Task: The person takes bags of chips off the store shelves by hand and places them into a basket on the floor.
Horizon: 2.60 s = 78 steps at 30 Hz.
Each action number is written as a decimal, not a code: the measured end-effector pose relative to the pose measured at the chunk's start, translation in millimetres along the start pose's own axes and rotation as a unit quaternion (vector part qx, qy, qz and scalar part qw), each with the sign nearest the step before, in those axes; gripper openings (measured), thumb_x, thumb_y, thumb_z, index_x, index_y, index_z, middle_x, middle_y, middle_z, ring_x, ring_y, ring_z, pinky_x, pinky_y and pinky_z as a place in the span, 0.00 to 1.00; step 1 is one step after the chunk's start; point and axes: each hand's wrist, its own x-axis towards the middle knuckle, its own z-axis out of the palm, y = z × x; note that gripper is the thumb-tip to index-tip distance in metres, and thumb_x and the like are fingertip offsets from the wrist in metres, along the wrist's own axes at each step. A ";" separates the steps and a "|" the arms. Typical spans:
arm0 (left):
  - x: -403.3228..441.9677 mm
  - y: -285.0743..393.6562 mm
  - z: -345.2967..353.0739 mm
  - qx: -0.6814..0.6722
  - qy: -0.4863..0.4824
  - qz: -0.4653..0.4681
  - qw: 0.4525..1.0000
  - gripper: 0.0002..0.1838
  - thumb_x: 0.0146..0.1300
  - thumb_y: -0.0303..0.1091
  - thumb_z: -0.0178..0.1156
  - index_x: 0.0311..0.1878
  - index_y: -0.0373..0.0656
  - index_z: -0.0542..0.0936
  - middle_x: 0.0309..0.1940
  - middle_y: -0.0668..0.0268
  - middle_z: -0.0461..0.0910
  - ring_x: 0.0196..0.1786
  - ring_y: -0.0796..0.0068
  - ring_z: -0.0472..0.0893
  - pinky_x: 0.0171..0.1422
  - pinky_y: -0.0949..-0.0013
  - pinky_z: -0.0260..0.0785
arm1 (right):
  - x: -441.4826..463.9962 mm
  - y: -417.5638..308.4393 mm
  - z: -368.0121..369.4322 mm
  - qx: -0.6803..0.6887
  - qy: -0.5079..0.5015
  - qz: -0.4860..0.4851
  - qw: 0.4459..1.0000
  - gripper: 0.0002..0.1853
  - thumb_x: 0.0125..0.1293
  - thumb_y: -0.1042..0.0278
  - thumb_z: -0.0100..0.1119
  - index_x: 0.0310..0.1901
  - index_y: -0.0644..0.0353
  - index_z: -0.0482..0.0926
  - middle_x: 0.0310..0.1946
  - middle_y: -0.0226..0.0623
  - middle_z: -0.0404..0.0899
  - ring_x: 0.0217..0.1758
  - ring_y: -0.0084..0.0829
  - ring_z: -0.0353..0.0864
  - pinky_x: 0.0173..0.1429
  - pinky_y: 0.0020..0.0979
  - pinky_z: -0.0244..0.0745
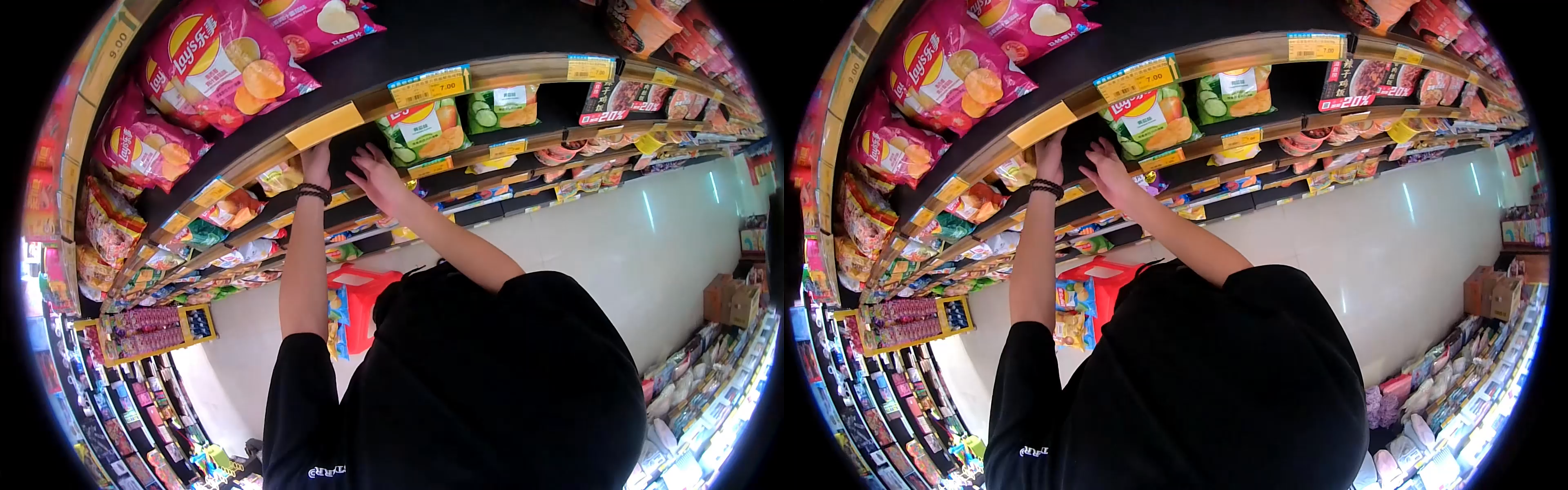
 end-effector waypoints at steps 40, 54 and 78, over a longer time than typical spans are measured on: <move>4.4 40.9 -26.2 0.402 0.017 0.171 0.899 0.25 0.69 0.47 0.50 0.59 0.35 0.73 0.60 0.51 0.74 0.65 0.54 0.71 0.67 0.58 0.62 | 12.7 -11.0 6.6 -0.114 -0.038 -0.013 0.993 0.39 0.70 0.52 0.55 0.72 0.56 0.44 0.60 0.38 0.65 0.67 0.34 0.63 0.70 0.45 0.62; -75.0 98.6 -37.9 0.234 0.013 0.221 0.947 0.19 0.65 0.31 0.60 0.56 0.30 0.73 0.53 0.57 0.78 0.56 0.67 0.76 0.62 0.66 0.65 | -5.2 -16.1 39.8 0.135 -0.127 0.066 0.980 0.19 0.67 0.59 0.59 0.57 0.52 0.71 0.54 0.31 0.76 0.59 0.33 0.74 0.65 0.44 0.69; -255.2 63.4 -95.9 -0.009 0.026 -0.115 0.993 0.17 0.62 0.23 0.60 0.54 0.35 0.71 0.44 0.64 0.77 0.44 0.76 0.77 0.49 0.71 0.70 | -64.3 -5.2 -46.4 -0.222 -0.358 0.284 0.861 0.37 0.63 0.67 0.63 0.71 0.61 0.56 0.63 0.38 0.68 0.63 0.28 0.68 0.65 0.31 0.67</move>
